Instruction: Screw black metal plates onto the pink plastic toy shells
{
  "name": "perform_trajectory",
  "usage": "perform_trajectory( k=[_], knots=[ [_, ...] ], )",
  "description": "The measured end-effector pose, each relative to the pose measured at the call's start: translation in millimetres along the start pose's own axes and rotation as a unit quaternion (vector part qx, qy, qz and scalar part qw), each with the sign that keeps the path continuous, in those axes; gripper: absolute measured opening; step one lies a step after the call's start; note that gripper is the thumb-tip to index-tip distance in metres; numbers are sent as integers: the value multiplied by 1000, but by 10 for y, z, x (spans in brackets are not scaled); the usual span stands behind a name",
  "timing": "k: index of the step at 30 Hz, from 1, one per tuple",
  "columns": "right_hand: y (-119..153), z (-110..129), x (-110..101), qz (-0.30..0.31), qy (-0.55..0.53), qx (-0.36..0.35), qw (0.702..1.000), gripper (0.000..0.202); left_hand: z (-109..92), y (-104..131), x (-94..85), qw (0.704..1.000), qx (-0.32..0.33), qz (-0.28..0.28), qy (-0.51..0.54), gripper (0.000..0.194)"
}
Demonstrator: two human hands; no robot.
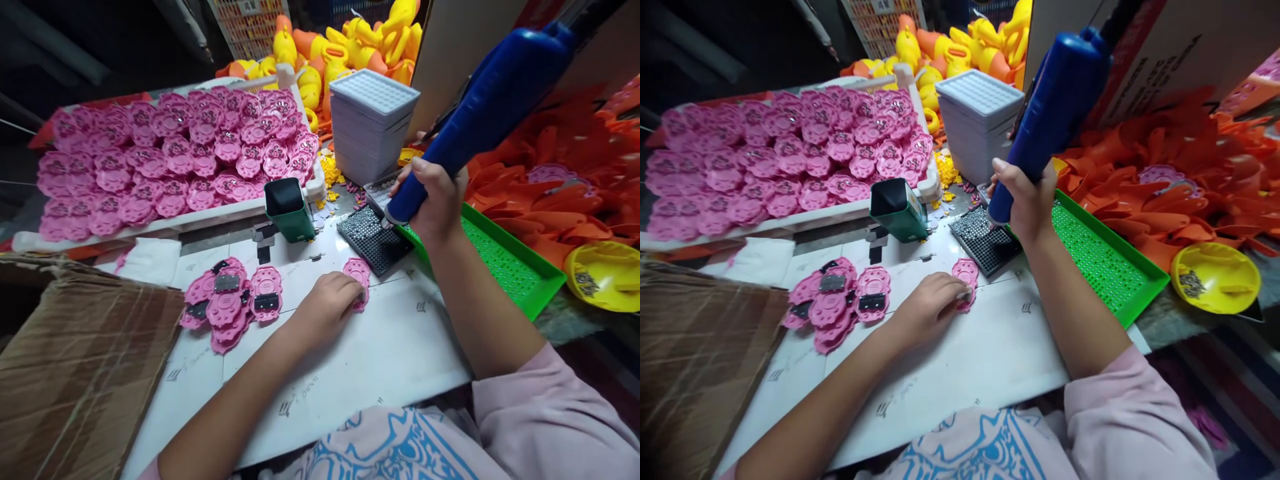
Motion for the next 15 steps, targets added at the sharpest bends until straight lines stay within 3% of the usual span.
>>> perform_trajectory(
  k=[9,15],
  knots=[
    [-53,-189,-11,37,12,-52,998,30,95,-13,28,995,-8,-33,92,16],
    [-53,-196,-25,34,81,-33,996,23,124,-16,34,994,-20,-20,109,15]
  ],
)
Point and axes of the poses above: each hand's wrist, its own y-axis away from the middle knuckle, its own x-axis out of the palm, z = x × y, the point moved 6 cm from there along -y, towards the middle knuckle, and after that the axes turned 10 degrees about -y, right-handed, at the moved point
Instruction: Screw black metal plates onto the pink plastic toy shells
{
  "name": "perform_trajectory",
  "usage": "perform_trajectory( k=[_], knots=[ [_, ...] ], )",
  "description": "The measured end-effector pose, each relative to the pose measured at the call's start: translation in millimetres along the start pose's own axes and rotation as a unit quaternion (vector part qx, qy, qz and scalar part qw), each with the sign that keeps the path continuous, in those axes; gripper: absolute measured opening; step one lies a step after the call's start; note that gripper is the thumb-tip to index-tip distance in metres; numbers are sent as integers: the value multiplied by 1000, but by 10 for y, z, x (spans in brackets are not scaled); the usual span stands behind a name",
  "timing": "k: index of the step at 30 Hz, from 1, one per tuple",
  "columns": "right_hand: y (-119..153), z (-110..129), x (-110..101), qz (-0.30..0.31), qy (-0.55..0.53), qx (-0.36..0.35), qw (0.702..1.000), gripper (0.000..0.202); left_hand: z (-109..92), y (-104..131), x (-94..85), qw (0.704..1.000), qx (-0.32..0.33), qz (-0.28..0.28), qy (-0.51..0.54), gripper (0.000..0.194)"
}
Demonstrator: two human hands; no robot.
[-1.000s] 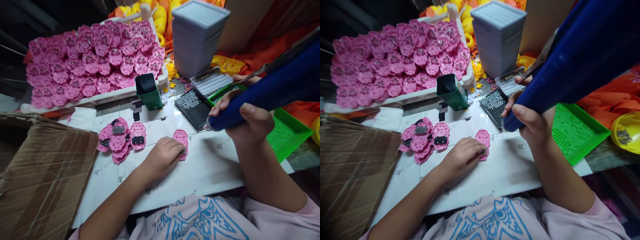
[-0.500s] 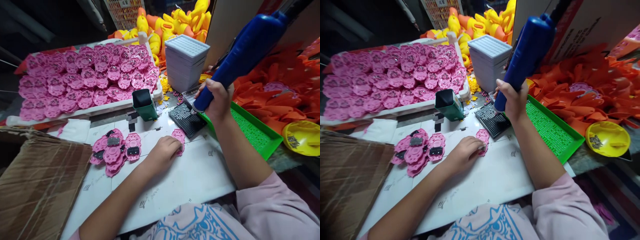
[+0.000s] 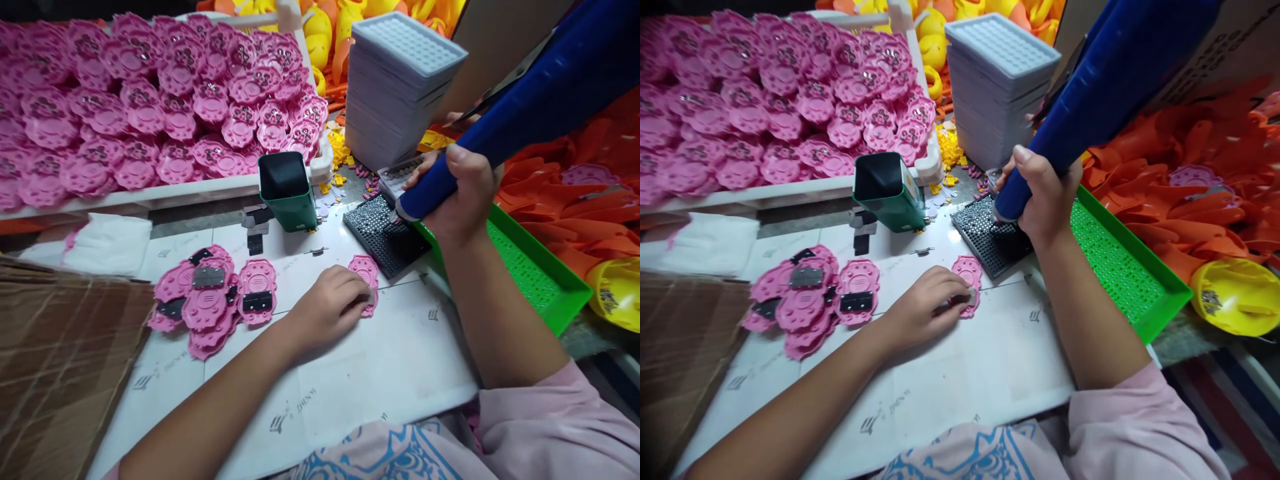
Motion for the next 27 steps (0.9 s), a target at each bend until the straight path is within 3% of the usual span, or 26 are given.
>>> perform_trajectory(
  k=[7,13,16,21,24,27],
  knots=[
    [11,14,60,38,-11,-1,999,31,-3,5,13,1000,4,15,1,15],
    [10,-3,34,6,-41,-23,999,34,7,2,24,1000,-1,15,1,16],
    [-8,102,59,14,-63,-41,997,31,1,-10,14,1000,4,6,-1,15],
    [105,485,99,4,-101,-64,993,17,-10,-24,0,1000,13,-5,-2,14],
    [300,629,107,27,-134,-20,990,19,-13,-29,-7,1000,12,-6,1,13],
    [527,587,134,123,-109,93,982,31,-10,-34,-16,1000,7,-10,1,12]
  ],
)
Point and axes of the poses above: each hand's wrist, its own y-axis away from the middle knuckle, its own x-axis out of the palm, z = x × y, the point moved 6 cm from there along -y, towards the middle knuckle, and after that the axes turned 10 degrees about -y, right-handed, at the moved point
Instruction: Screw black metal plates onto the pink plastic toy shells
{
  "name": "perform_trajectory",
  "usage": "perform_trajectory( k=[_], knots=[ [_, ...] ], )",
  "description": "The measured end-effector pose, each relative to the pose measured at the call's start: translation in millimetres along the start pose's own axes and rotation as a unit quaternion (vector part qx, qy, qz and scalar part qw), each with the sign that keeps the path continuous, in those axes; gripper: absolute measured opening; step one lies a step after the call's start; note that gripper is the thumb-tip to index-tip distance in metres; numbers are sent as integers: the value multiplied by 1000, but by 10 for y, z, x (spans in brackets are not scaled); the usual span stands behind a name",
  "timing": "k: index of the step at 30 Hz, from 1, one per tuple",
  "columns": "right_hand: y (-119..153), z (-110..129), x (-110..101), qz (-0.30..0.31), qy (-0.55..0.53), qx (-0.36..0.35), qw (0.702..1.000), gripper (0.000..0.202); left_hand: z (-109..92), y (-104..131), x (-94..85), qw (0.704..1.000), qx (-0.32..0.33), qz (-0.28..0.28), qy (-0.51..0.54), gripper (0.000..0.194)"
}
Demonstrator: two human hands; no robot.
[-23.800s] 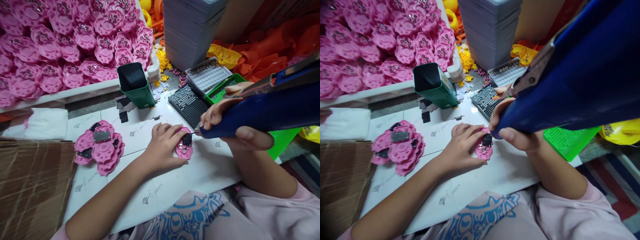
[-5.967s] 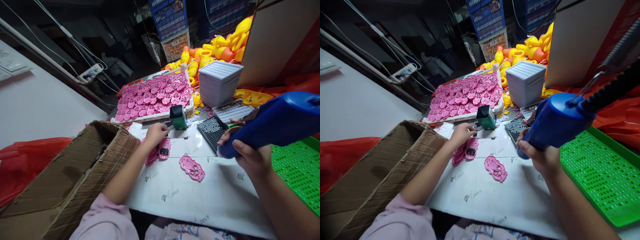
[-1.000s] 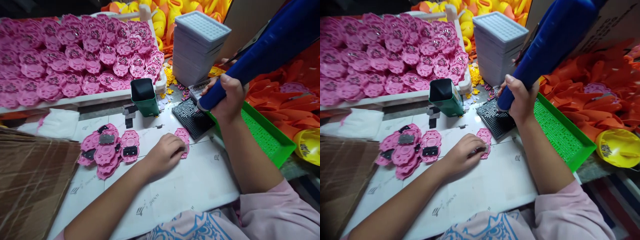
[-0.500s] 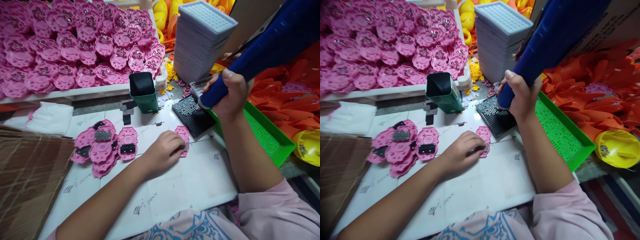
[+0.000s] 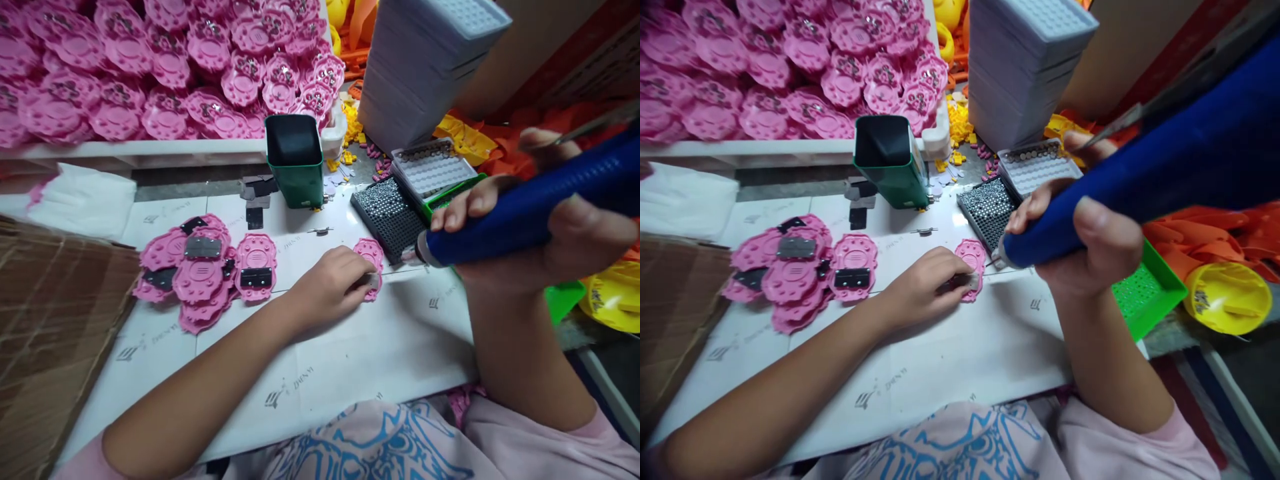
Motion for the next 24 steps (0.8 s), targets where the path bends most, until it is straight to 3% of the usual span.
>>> perform_trajectory(
  k=[3,7,18,24],
  knots=[
    [143,-51,-56,34,1,34,999,41,5,-1,10,1000,0,4,-4,10],
    [199,-126,-141,23,41,64,997,42,8,1,29,1000,0,10,-12,10],
    [187,-146,-57,-2,62,60,996,41,-8,-4,23,1000,7,11,-13,10],
    [183,-174,-104,24,61,68,996,40,-13,0,31,1000,12,9,-14,10]
  ],
)
Point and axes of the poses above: each hand's wrist, its own y-axis away from the middle knuckle, its own x-axis out of the palm, z = x × y, the point moved 6 cm from there along -y, towards the middle knuckle, and after that the axes turned 10 degrees about -y, right-handed, at the moved point
